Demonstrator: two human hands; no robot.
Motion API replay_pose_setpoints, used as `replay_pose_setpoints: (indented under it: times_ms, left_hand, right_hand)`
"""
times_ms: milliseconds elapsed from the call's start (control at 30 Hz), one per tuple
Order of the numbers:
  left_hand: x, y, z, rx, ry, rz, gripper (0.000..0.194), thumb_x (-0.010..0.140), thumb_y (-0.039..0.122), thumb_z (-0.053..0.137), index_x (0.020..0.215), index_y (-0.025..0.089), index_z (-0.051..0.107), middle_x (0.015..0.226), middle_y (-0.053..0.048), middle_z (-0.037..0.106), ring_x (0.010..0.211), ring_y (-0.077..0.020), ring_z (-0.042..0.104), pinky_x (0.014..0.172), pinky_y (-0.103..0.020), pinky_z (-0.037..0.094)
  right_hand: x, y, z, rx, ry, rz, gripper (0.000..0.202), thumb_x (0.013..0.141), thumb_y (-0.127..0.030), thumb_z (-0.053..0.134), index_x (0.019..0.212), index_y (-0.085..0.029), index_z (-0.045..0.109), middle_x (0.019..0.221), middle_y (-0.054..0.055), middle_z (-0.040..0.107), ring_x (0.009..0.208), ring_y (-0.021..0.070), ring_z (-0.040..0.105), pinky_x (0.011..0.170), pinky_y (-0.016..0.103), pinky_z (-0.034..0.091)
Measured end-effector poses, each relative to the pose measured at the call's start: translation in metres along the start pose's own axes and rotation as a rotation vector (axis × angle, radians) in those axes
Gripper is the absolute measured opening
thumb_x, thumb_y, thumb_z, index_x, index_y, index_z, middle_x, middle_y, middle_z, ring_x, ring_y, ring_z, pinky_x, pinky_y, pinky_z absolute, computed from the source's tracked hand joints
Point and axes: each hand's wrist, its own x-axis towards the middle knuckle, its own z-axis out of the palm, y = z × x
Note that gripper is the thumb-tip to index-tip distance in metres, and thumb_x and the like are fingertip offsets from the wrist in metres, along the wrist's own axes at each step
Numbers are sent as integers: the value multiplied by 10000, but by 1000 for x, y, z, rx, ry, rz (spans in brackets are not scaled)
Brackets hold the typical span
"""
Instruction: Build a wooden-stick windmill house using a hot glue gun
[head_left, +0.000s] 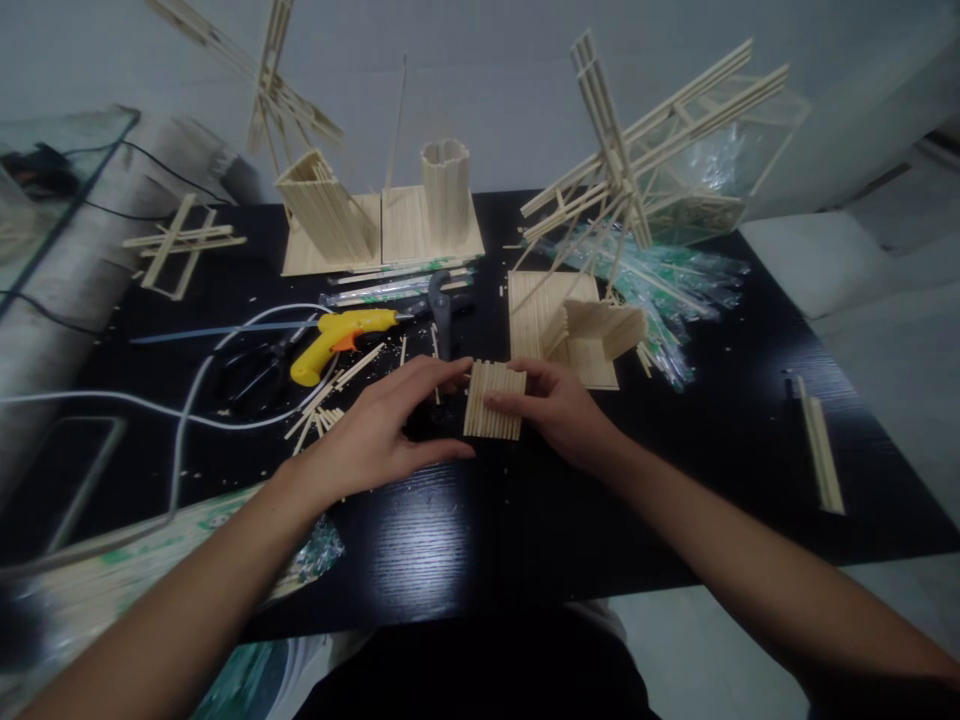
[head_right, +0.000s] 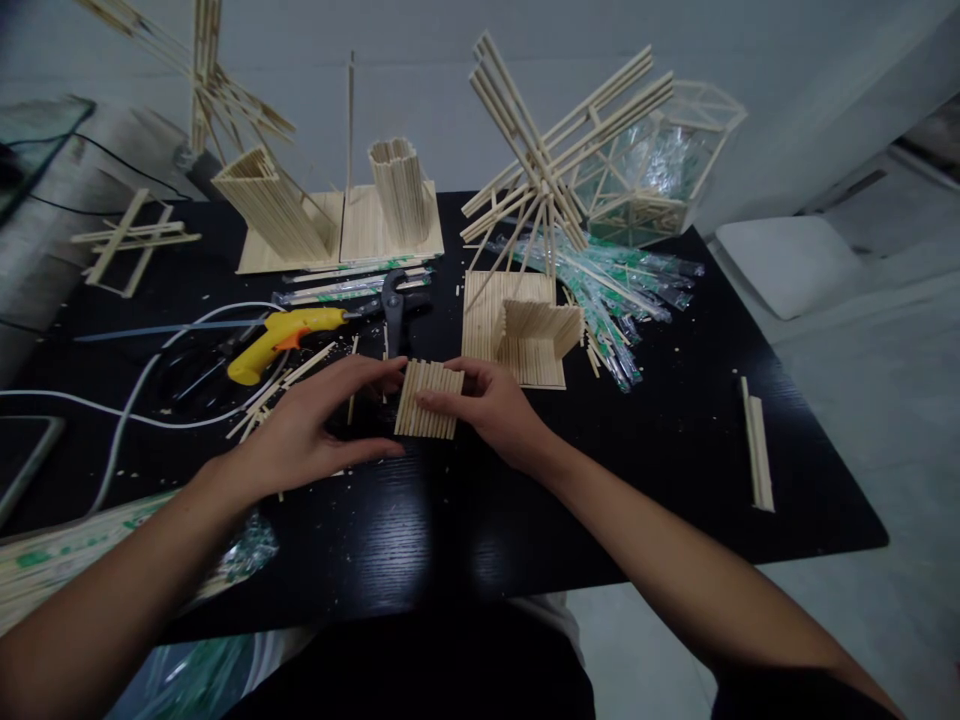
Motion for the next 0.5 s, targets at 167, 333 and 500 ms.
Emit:
replay_pose_setpoints:
  times_ms: [167,333,500]
  left_hand:
    - [0,0,0,-13,22,6,730,867,399,833,1501,242,509,1247,-97,670,1072,-231,678,974,-413,578]
    - [0,-1,-1,-15,12,-1,733,861,392,839,1500,251,507,1228,-95,672,1055,-233,674,964,-417,577]
    - [0,-3,1,-84,15,-29,753,835,423,856,1490,258,523,1195,-72,699,1019,-212,670,936,-371,568]
  right_hand:
    - [0,1,0,-17,-17,-3,349,644,-316,976,896,-230,751,922,-12,811,779,153,758,753,293,625]
    - [0,1,-1,-41,-49,-20,344,665,-324,964,907,-218,744,913,-3,811,777,155,764,740,287,631]
    - [0,0,-1,-28,-59,-15,324,668,-323,967,888,-208,758,897,-16,809,765,138,762,735,258,624]
